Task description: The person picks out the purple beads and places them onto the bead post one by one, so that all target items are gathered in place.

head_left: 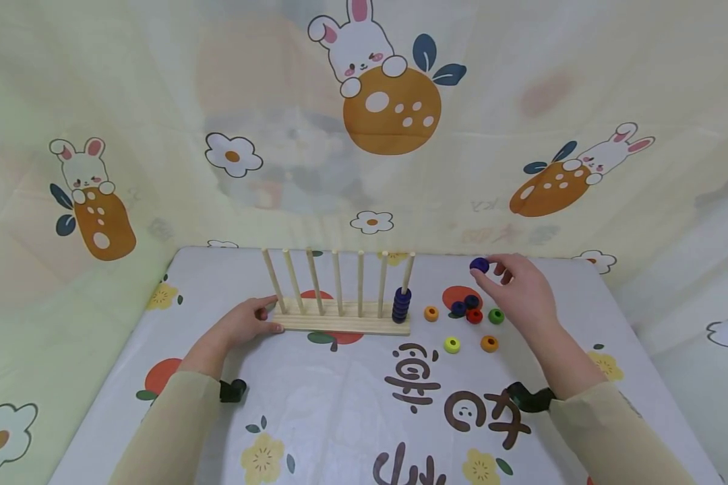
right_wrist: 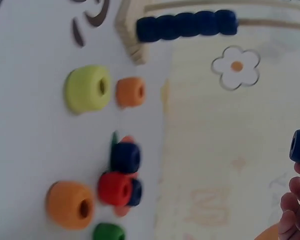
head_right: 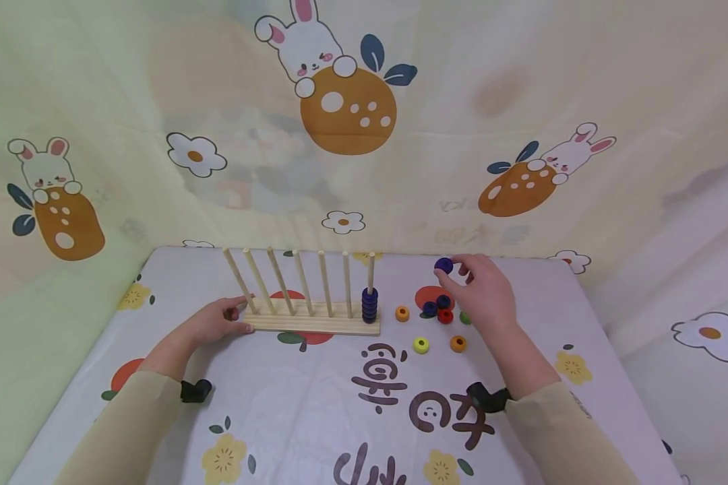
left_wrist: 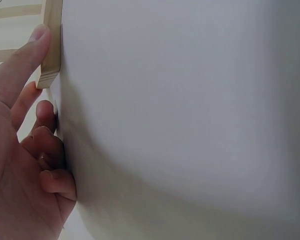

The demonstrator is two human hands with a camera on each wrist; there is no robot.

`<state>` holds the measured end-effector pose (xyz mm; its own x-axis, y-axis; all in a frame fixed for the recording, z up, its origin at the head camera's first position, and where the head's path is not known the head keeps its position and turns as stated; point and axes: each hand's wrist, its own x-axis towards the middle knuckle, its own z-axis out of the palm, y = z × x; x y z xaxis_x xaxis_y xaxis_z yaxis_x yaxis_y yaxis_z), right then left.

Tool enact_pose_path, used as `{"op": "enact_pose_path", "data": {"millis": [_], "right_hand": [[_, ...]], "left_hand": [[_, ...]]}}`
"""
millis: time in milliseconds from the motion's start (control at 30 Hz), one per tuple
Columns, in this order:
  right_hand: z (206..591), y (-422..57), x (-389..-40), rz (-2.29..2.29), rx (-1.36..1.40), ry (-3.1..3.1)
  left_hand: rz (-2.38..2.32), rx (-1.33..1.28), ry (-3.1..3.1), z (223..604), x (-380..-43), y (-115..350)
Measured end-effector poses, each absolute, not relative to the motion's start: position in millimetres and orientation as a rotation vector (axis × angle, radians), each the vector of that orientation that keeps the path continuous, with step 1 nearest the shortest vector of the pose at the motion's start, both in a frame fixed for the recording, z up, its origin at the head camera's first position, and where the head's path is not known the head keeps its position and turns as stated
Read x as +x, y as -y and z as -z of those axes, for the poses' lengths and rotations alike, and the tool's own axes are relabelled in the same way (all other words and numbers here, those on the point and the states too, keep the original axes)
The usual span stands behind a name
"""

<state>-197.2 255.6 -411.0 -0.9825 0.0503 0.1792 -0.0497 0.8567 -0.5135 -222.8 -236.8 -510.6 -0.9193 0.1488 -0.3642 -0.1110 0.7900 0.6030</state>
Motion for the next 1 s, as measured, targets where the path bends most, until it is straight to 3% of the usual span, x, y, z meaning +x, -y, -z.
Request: {"op": "enact_pose_path", "data": {"millis": [1000], "right_hand": [[347, -165, -188, -0.902, 0.274, 2.764]], "left_hand": [[-0.924, 0.029, -2.574, 511, -223, 238]]}}
